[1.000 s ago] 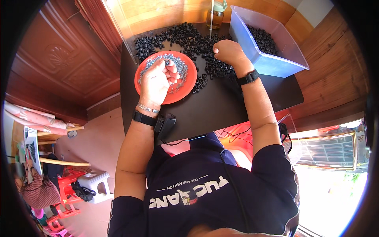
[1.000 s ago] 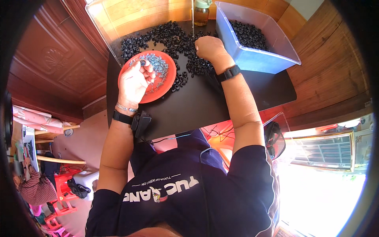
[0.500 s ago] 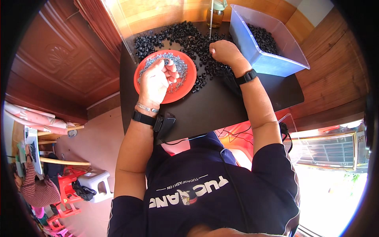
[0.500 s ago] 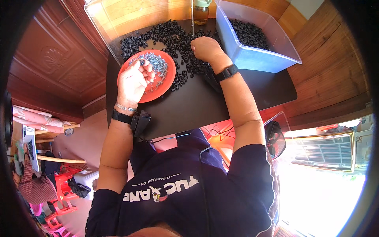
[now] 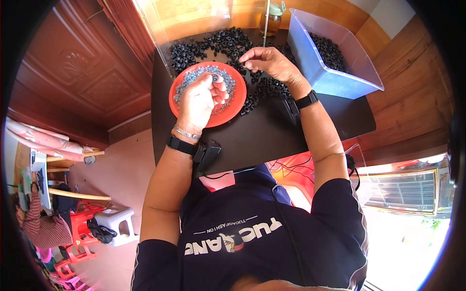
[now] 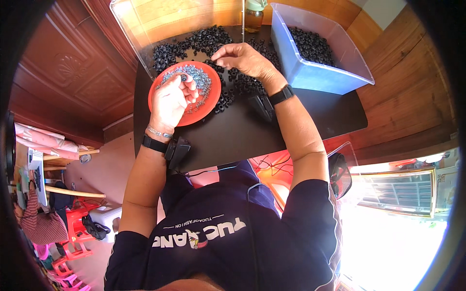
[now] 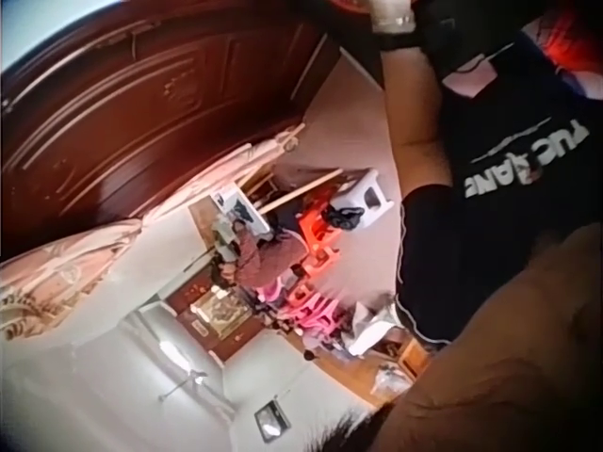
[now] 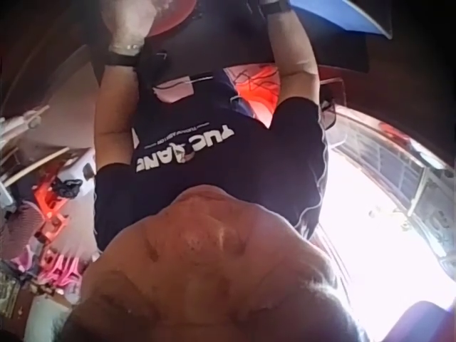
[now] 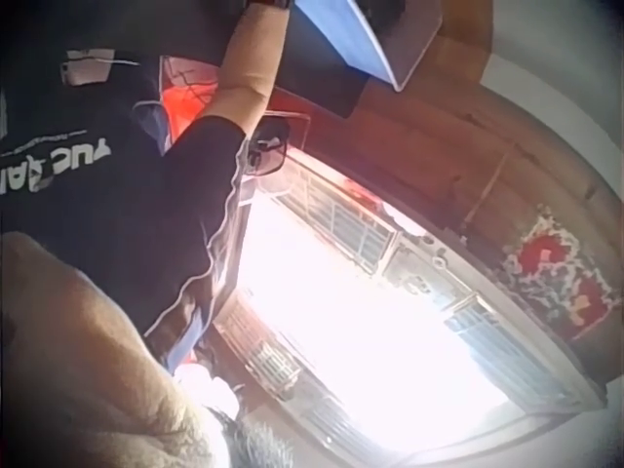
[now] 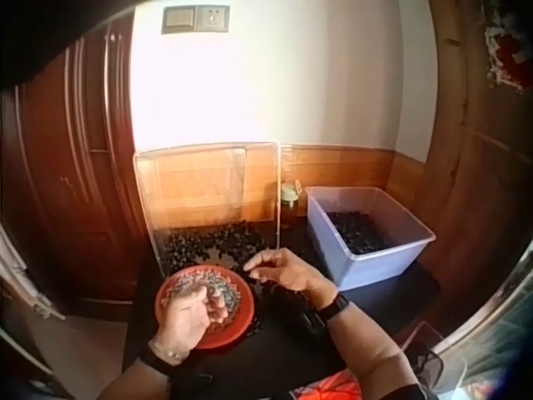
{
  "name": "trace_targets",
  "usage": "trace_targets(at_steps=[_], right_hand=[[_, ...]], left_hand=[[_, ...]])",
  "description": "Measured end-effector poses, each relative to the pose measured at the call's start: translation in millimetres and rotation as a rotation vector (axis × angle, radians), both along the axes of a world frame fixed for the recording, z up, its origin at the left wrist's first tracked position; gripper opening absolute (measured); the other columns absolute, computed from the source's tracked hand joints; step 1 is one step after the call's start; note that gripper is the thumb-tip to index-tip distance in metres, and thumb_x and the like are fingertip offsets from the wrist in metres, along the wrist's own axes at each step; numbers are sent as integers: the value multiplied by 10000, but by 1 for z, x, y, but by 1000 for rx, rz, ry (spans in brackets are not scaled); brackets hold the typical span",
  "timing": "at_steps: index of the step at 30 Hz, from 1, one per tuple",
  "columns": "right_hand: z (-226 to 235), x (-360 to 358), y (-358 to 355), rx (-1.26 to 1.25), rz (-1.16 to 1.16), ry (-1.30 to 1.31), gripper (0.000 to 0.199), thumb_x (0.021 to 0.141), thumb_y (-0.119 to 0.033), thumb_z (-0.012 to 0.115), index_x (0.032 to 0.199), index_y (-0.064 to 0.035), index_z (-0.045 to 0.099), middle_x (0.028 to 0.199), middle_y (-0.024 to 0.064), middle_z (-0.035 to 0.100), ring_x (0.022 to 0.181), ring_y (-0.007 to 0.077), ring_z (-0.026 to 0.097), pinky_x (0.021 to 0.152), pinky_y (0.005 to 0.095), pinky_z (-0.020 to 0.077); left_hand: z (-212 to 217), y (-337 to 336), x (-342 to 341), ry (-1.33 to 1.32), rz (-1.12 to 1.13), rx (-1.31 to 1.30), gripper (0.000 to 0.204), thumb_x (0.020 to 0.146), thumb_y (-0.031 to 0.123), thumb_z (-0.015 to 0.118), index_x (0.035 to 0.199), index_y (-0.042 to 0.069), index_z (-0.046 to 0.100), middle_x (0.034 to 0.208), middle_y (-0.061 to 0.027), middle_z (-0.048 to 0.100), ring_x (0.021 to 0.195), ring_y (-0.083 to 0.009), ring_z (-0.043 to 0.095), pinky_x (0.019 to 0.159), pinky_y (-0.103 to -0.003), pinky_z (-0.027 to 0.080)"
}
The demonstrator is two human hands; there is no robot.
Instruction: Sorting and inspecting small metal components from a container into a red bowl.
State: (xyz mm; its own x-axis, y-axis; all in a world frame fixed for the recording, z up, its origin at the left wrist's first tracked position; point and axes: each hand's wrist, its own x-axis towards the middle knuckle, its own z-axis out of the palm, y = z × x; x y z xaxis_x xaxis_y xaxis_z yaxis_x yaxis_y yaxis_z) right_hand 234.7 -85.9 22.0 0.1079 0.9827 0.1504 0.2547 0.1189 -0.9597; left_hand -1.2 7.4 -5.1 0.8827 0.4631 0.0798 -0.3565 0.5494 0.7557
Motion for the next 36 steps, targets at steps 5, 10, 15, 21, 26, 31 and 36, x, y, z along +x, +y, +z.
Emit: trace_targets(at_steps=[5, 10, 15, 21, 26, 31, 36], right_hand=[[-6, -28, 6, 30, 196, 230, 192, 884, -50, 610, 1069, -4, 635, 937, 27, 654, 855, 93, 591, 825, 248, 479], [-17, -46, 10, 74, 214, 340, 205, 888, -60, 609, 1083, -3, 637, 963, 44, 662, 889, 115, 608, 854, 259, 479], [-18, -51, 11, 99, 194, 307, 207, 880, -37, 611, 1082, -1, 643, 992, 62, 669, 936, 135, 619, 883, 275, 479], [-15, -53, 10, 113, 206, 337, 192, 875, -7, 605, 1062, 11, 643, 981, 67, 674, 926, 140, 620, 889, 284, 481], [-15, -55, 10, 136, 198, 319, 158, 877, -31, 617, 1029, 6, 633, 957, 58, 670, 909, 134, 619, 874, 287, 485], [-16, -52, 10, 180, 192, 364, 165, 879, -61, 628, 1032, 1, 632, 944, 55, 670, 901, 119, 618, 846, 277, 493], [-20, -49, 13, 188, 151, 372, 192, 880, -94, 636, 1051, -7, 650, 905, 36, 664, 830, 99, 601, 801, 256, 495]], left_hand=[[2, -5, 1, 4, -1, 53, 226, 953, 217, 426, 931, 38, 562, 842, -68, 605, 723, -181, 592, 655, -278, 455], [-3, -4, 3, -32, -33, 28, 222, 941, 212, 440, 937, 31, 569, 848, -68, 606, 727, -170, 591, 647, -270, 458], [-4, -3, 3, -34, -1, 47, 228, 943, 217, 438, 943, 31, 570, 852, -70, 605, 730, -170, 591, 649, -274, 461], [-2, -3, 2, -34, -16, 20, 247, 955, 230, 414, 939, 31, 559, 851, -74, 604, 733, -176, 584, 663, -288, 454], [-2, -3, 2, -29, -16, 33, 263, 962, 241, 401, 940, 28, 555, 850, -80, 603, 738, -177, 579, 670, -293, 449], [-1, -3, 3, -32, -29, 37, 267, 965, 240, 395, 941, 27, 554, 851, -81, 603, 734, -181, 579, 665, -288, 447], [-3, -3, 2, -28, -21, 28, 267, 968, 241, 394, 944, 27, 551, 852, -82, 603, 732, -186, 580, 660, -282, 446]])
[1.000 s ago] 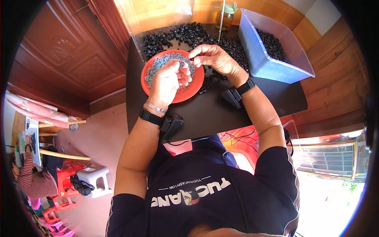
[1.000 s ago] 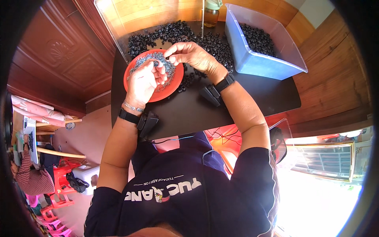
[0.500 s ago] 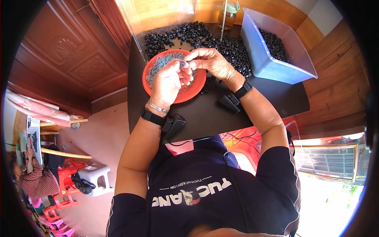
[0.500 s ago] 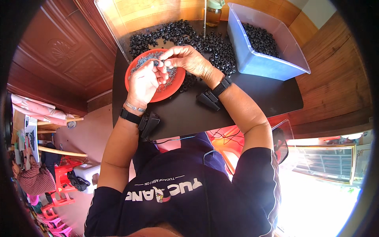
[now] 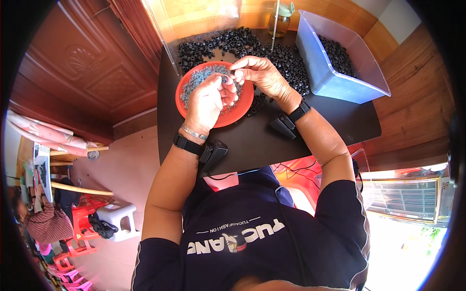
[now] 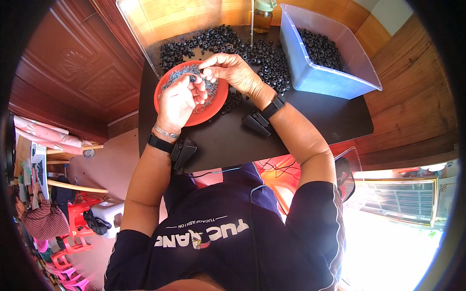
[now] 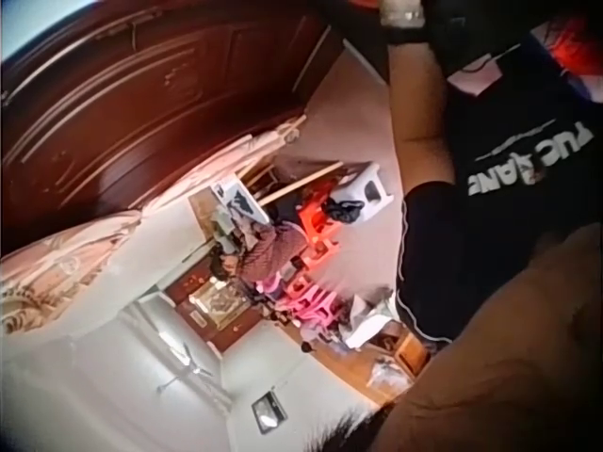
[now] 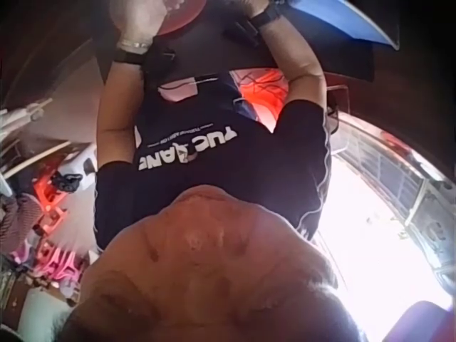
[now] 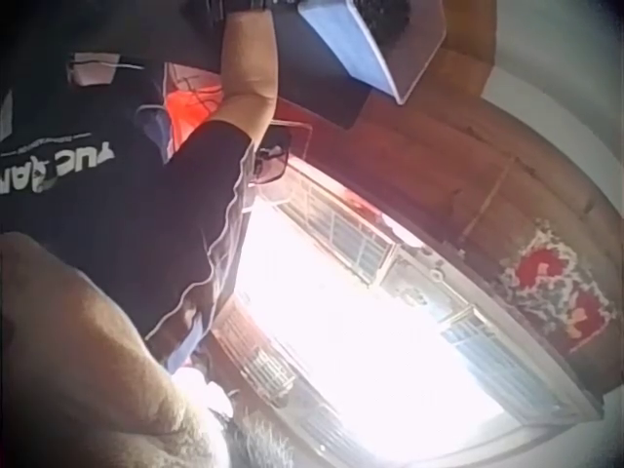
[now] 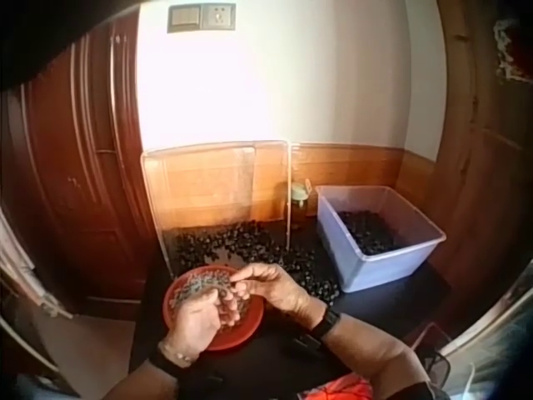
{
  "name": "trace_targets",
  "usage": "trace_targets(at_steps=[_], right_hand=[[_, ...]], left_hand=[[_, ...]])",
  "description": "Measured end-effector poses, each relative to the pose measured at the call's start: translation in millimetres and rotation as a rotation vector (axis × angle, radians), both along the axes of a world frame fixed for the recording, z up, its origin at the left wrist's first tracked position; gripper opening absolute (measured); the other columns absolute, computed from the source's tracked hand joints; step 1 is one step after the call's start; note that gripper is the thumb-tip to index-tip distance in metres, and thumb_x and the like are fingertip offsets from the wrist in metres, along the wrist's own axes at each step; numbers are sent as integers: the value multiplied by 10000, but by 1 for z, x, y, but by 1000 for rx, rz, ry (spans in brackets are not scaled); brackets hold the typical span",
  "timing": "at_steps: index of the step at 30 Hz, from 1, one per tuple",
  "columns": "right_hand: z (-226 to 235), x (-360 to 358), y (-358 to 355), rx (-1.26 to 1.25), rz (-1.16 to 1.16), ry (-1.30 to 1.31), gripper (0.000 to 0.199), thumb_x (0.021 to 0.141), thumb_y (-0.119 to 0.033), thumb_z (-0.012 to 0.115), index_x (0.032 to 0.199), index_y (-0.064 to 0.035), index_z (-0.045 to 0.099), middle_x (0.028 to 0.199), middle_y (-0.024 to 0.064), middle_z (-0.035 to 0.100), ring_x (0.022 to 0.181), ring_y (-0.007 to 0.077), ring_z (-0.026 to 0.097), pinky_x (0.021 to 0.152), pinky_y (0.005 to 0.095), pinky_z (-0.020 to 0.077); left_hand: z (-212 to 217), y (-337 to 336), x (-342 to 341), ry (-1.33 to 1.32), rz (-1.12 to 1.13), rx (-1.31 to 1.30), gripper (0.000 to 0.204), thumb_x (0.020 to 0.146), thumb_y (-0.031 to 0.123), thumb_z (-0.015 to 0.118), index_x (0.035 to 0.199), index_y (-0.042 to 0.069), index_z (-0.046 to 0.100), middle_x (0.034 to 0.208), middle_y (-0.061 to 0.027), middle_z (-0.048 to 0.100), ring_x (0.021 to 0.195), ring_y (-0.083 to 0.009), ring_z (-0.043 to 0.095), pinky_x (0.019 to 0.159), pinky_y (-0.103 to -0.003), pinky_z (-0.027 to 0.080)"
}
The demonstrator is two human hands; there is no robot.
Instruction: Sorting and inspecting small metal components from a container into a red bowl.
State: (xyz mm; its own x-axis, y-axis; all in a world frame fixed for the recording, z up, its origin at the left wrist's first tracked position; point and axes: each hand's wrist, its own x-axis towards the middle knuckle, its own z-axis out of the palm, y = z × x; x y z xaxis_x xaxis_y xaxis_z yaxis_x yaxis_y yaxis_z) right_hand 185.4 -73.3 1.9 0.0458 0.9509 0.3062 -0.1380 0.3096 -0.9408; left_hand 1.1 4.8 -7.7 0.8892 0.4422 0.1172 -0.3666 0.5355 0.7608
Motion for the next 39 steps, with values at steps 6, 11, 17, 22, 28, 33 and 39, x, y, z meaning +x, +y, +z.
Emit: trace_targets(at_steps=[6, 11, 17, 22, 28, 33, 39], right_hand=[[3, -2, -2, -63, -48, -24, 215, 892, -123, 627, 1076, -18, 661, 880, 16, 653, 791, 85, 580, 786, 244, 489], [2, -1, -1, -40, -27, -23, 209, 891, -124, 628, 1068, -16, 654, 891, 16, 656, 803, 86, 581, 785, 241, 485], [2, 3, 0, -23, 35, 47, 163, 885, -108, 632, 1018, -13, 646, 896, 15, 656, 805, 84, 580, 769, 234, 479], [2, 3, 0, -25, 52, 33, 168, 889, -118, 629, 1020, -14, 644, 893, 12, 656, 807, 82, 580, 770, 232, 475], [8, 2, -2, -15, 47, 9, 169, 895, -116, 620, 1019, -3, 633, 883, 22, 652, 776, 84, 564, 747, 231, 473], [12, 0, -4, -24, 50, -2, 170, 906, -134, 610, 1013, -3, 629, 853, 6, 634, 755, 79, 552, 722, 227, 468], [15, -6, -6, -72, 9, -66, 188, 908, -202, 621, 974, -27, 629, 808, -20, 609, 719, 62, 530, 657, 212, 452]], left_hand=[[1, 0, 0, -3, -7, -19, 256, 968, 236, 397, 941, 29, 545, 852, -82, 603, 734, -187, 581, 660, -283, 446], [2, 0, 0, 2, -1, -12, 255, 968, 234, 400, 940, 28, 548, 846, -81, 603, 726, -184, 582, 653, -281, 450], [1, -1, 1, 20, -6, -33, 241, 962, 221, 418, 927, 27, 557, 838, -77, 603, 714, -185, 590, 634, -282, 457], [2, -1, 1, 14, -15, -28, 234, 956, 218, 431, 927, 26, 561, 839, -77, 605, 713, -185, 592, 634, -281, 460], [0, -1, 2, 14, -20, -18, 223, 949, 216, 444, 939, 24, 558, 851, -79, 608, 721, -185, 596, 639, -275, 464], [0, -1, 2, 31, -13, -3, 213, 944, 211, 455, 951, 23, 555, 859, -79, 608, 730, -182, 598, 643, -271, 468], [0, -3, 1, 23, -8, 20, 207, 937, 208, 466, 951, 22, 555, 866, -80, 608, 743, -184, 602, 644, -272, 470]])
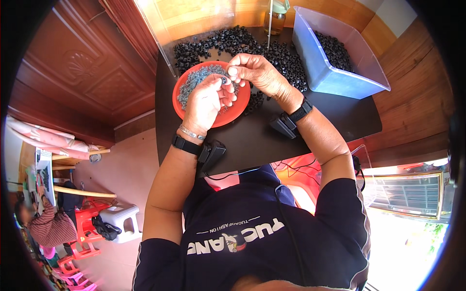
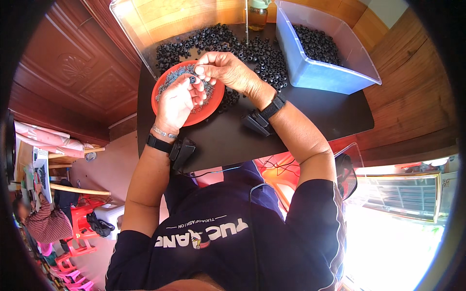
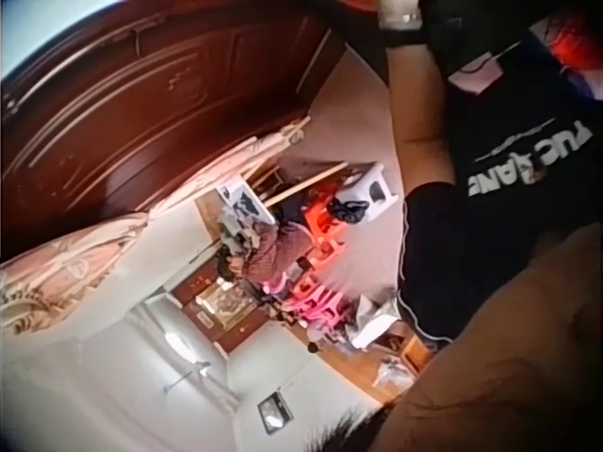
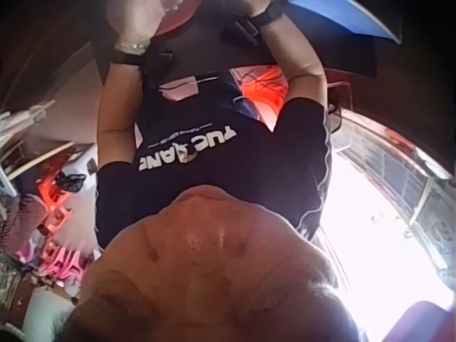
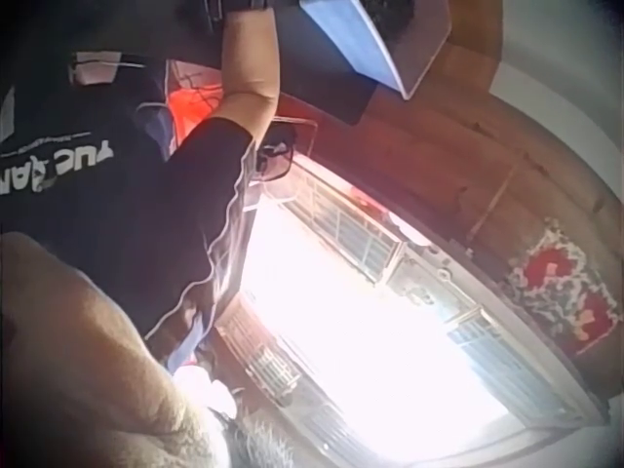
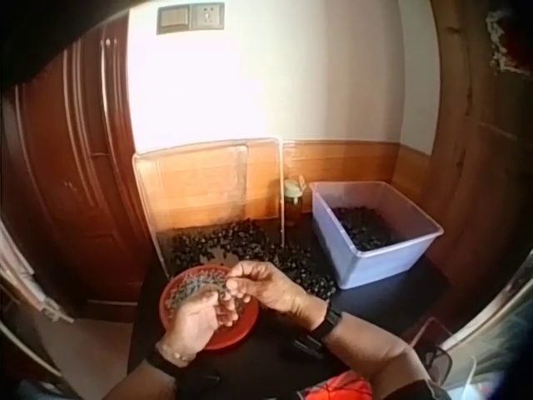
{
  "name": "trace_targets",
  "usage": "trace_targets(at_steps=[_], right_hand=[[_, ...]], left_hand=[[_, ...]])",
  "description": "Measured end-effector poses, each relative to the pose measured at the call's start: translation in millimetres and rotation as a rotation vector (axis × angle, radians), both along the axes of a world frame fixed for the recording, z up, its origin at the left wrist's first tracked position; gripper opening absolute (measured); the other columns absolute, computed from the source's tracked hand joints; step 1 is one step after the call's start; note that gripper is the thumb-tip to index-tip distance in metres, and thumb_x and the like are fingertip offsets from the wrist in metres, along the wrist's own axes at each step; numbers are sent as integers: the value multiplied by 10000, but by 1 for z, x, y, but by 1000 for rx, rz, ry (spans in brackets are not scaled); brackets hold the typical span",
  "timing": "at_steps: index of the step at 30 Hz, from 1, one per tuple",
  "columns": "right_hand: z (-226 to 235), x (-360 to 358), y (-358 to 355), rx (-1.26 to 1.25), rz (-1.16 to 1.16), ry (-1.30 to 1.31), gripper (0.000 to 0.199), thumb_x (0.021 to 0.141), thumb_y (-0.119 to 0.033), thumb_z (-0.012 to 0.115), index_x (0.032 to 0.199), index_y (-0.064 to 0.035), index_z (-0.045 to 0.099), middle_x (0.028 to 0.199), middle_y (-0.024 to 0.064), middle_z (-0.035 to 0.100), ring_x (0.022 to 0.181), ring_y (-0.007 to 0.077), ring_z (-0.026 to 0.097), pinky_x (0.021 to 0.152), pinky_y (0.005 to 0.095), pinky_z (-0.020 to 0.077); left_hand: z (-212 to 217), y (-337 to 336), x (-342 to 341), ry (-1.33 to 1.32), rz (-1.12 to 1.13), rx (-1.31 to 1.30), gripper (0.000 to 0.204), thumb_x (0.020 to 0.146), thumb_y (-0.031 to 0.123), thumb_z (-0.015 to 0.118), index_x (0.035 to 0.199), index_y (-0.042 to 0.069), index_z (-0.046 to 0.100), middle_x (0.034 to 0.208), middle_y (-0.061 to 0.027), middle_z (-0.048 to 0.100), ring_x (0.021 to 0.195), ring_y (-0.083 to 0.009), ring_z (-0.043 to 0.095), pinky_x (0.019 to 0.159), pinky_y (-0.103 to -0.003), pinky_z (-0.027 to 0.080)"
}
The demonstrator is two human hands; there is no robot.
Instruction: Sorting and inspecting small metal components from a container into a red bowl.
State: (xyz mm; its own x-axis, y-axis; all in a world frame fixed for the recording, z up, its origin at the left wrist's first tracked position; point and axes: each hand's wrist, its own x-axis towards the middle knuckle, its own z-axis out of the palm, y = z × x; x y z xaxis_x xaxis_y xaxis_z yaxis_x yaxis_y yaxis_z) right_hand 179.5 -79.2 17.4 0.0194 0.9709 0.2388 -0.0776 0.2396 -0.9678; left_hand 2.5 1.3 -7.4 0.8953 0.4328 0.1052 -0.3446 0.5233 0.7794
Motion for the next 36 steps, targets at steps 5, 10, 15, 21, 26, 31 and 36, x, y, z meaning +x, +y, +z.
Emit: trace_targets(at_steps=[5, 10, 15, 21, 26, 31, 36], right_hand=[[1, -3, 0, -79, -74, -88, 201, 901, -247, 636, 938, -49, 630, 777, -35, 595, 698, 44, 517, 609, 194, 433], [-2, -1, 1, -119, -47, -72, 209, 904, -254, 633, 930, -47, 630, 765, -34, 590, 674, 43, 514, 588, 190, 425], [2, -3, -1, -149, -56, -98, 182, 907, -218, 629, 942, -40, 632, 766, -31, 590, 681, 42, 519, 591, 189, 425], [5, -2, -2, -144, -63, -185, 157, 896, -159, 627, 996, -39, 635, 797, -25, 614, 683, 41, 524, 615, 187, 426], [5, 0, -2, -160, -27, -181, 172, 890, -153, 633, 1019, -39, 629, 826, -22, 633, 689, 39, 527, 620, 189, 426], [6, -2, -4, -138, -53, -252, 163, 895, -159, 626, 998, -33, 640, 837, -23, 634, 722, 49, 537, 641, 200, 433], [8, -6, -6, -34, -86, -345, 159, 898, -159, 621, 971, -20, 646, 845, -12, 634, 767, 66, 547, 692, 225, 450]], left_hand=[[-5, 2, 2, 11, -10, -39, 188, 934, 204, 478, 959, 34, 554, 867, -82, 610, 744, -191, 604, 649, -281, 473], [-7, 0, 4, 31, -37, -62, 178, 936, 206, 477, 949, 43, 550, 861, -77, 600, 746, -193, 601, 661, -285, 474], [-6, -1, 5, 45, -46, -78, 175, 941, 206, 471, 946, 49, 547, 862, -72, 594, 747, -191, 598, 668, -287, 475], [-7, 1, 4, 42, -35, -57, 176, 944, 202, 464, 948, 46, 544, 850, -76, 596, 743, -190, 598, 671, -291, 476], [-6, 1, 4, 48, -30, -18, 194, 949, 209, 449, 932, 39, 544, 843, -78, 598, 736, -187, 600, 665, -286, 475], [-1, -2, 4, 65, -25, -12, 202, 947, 210, 445, 924, 34, 543, 837, -77, 596, 729, -186, 598, 662, -282, 471], [0, -2, 2, 78, -35, -33, 200, 945, 207, 441, 918, 36, 541, 832, -75, 591, 725, -189, 596, 668, -284, 468]])
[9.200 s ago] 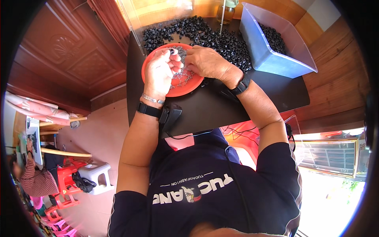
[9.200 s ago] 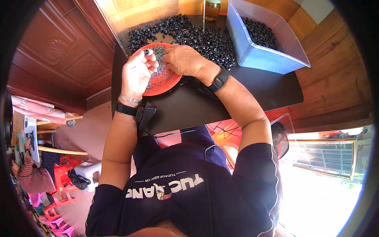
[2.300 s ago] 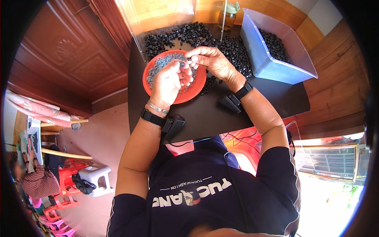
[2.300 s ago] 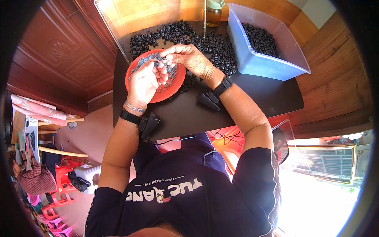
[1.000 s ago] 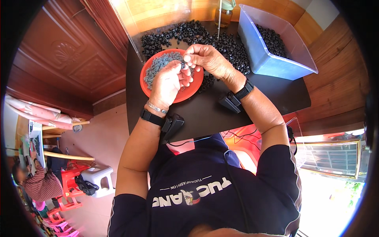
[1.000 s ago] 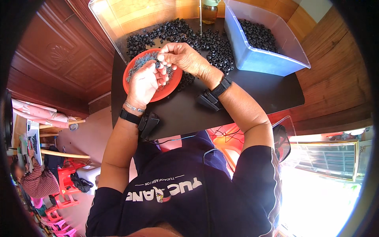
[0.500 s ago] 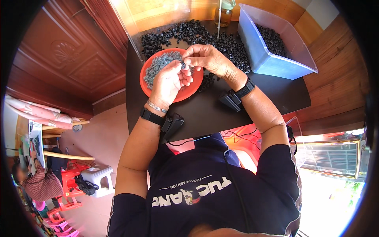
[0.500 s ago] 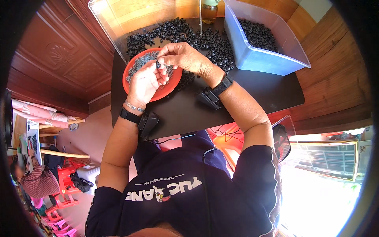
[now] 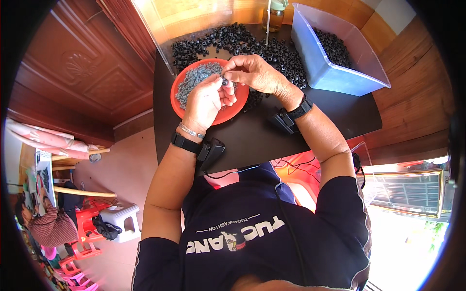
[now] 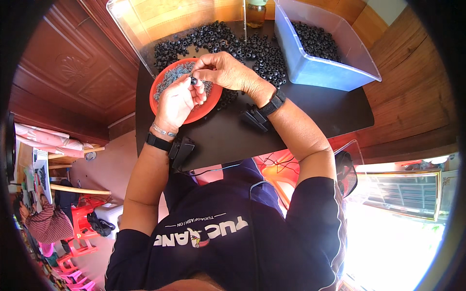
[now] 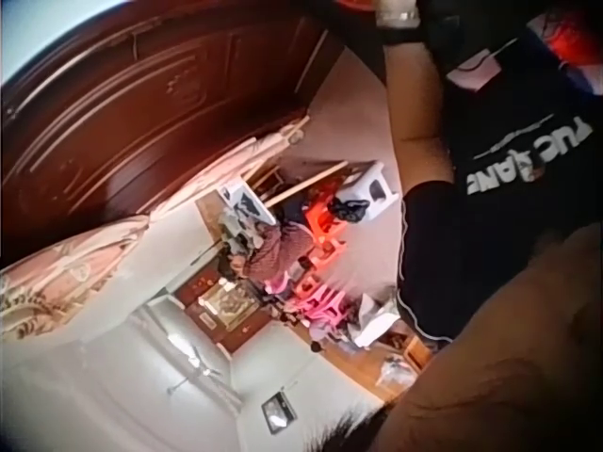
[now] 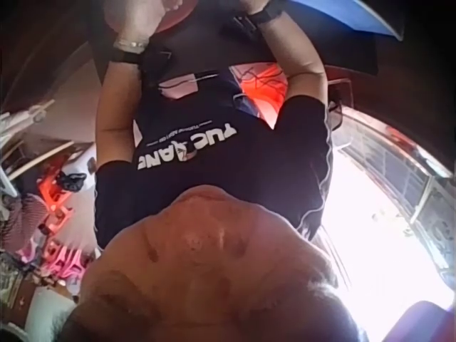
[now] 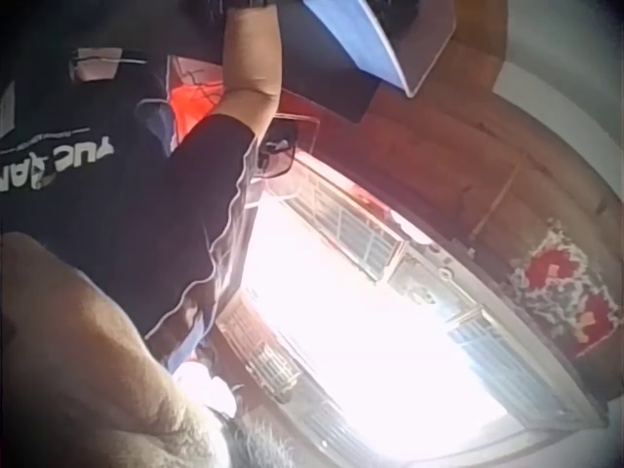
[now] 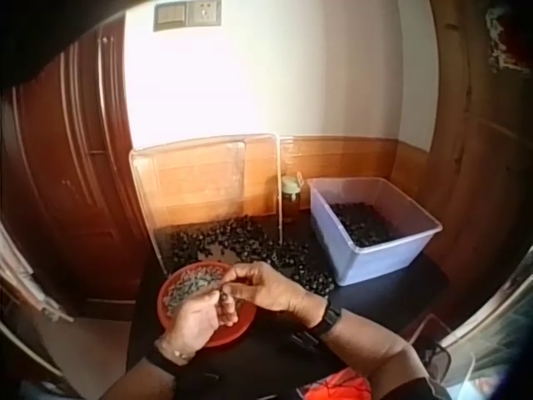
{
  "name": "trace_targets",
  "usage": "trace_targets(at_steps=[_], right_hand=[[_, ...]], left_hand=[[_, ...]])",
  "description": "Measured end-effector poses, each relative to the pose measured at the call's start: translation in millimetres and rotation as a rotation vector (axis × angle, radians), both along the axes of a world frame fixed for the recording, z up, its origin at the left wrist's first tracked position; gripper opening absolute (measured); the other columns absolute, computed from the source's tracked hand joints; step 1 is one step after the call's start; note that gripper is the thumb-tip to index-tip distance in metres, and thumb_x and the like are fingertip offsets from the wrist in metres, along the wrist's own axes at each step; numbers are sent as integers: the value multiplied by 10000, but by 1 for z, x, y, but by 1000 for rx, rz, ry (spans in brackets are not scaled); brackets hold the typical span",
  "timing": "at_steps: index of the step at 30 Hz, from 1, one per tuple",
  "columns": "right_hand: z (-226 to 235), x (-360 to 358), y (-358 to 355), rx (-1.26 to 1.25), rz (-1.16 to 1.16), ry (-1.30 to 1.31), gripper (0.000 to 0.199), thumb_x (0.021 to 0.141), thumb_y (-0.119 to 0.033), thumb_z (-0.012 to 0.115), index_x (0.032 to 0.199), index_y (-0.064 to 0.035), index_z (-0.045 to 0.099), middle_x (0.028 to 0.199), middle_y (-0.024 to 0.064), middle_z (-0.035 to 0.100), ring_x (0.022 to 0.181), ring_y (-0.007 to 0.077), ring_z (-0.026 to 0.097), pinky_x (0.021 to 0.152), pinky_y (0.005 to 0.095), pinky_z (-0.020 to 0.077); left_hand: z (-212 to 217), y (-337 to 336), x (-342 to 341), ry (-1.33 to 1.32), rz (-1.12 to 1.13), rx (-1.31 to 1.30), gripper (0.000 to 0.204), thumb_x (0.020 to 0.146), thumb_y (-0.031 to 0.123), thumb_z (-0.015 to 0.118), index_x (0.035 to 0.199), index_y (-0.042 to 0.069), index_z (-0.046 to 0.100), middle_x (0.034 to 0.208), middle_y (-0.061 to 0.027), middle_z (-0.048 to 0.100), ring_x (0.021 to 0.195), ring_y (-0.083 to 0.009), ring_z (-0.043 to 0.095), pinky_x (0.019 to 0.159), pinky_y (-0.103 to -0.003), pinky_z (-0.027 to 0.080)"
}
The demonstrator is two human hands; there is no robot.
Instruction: Sorting and inspecting small metal components from a container into a red bowl.
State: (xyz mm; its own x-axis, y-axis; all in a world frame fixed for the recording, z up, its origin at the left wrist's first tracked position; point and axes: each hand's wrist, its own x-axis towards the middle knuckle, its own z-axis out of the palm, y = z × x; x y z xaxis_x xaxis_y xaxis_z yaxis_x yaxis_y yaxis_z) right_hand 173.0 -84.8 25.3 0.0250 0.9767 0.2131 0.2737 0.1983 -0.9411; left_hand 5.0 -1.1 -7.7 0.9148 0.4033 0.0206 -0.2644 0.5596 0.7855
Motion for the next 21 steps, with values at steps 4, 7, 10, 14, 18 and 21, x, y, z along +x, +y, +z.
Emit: trace_targets(at_steps=[4, 7, 10, 14, 18, 21], right_hand=[[0, 1, 0, -35, 4, 2, 148, 898, -148, 615, 958, -16, 645, 848, -6, 635, 781, 70, 553, 716, 235, 459], [-2, 2, 0, -9, -27, -61, 145, 891, -138, 612, 956, -13, 643, 850, 3, 638, 788, 71, 559, 727, 236, 464], [0, 1, -1, -2, -69, -141, 153, 878, -140, 617, 949, -6, 639, 839, 9, 642, 779, 76, 568, 729, 235, 469], [3, 0, -1, -16, -87, -152, 168, 871, -151, 618, 947, -1, 635, 823, 11, 643, 762, 76, 572, 718, 233, 473], [5, 13, -3, -96, -35, 20, 181, 874, -176, 613, 930, -5, 633, 799, -3, 629, 725, 69, 562, 690, 223, 470], [5, 17, -4, -124, 41, 116, 183, 877, -187, 609, 924, -12, 631, 790, -13, 615, 702, 61, 549, 668, 214, 460]], left_hand=[[0, -1, 1, 3, -14, -15, 195, 942, 202, 441, 911, 37, 539, 833, -72, 589, 720, -187, 591, 674, -283, 464], [-1, 0, 1, 12, -27, 4, 193, 940, 199, 443, 911, 34, 540, 835, -70, 589, 718, -184, 589, 672, -279, 459], [-2, 0, 2, 21, -32, 34, 193, 940, 196, 445, 911, 32, 542, 837, -70, 589, 716, -185, 588, 669, -277, 455], [0, 0, 0, 18, -26, 38, 198, 940, 196, 450, 905, 29, 548, 835, -69, 589, 718, -188, 591, 666, -276, 455], [2, 2, -2, -18, -25, 39, 205, 942, 207, 453, 902, 32, 552, 839, -69, 588, 728, -193, 595, 666, -277, 457], [3, 4, -3, -40, -47, -17, 209, 943, 218, 453, 908, 38, 553, 837, -67, 581, 740, -200, 598, 665, -280, 459]])
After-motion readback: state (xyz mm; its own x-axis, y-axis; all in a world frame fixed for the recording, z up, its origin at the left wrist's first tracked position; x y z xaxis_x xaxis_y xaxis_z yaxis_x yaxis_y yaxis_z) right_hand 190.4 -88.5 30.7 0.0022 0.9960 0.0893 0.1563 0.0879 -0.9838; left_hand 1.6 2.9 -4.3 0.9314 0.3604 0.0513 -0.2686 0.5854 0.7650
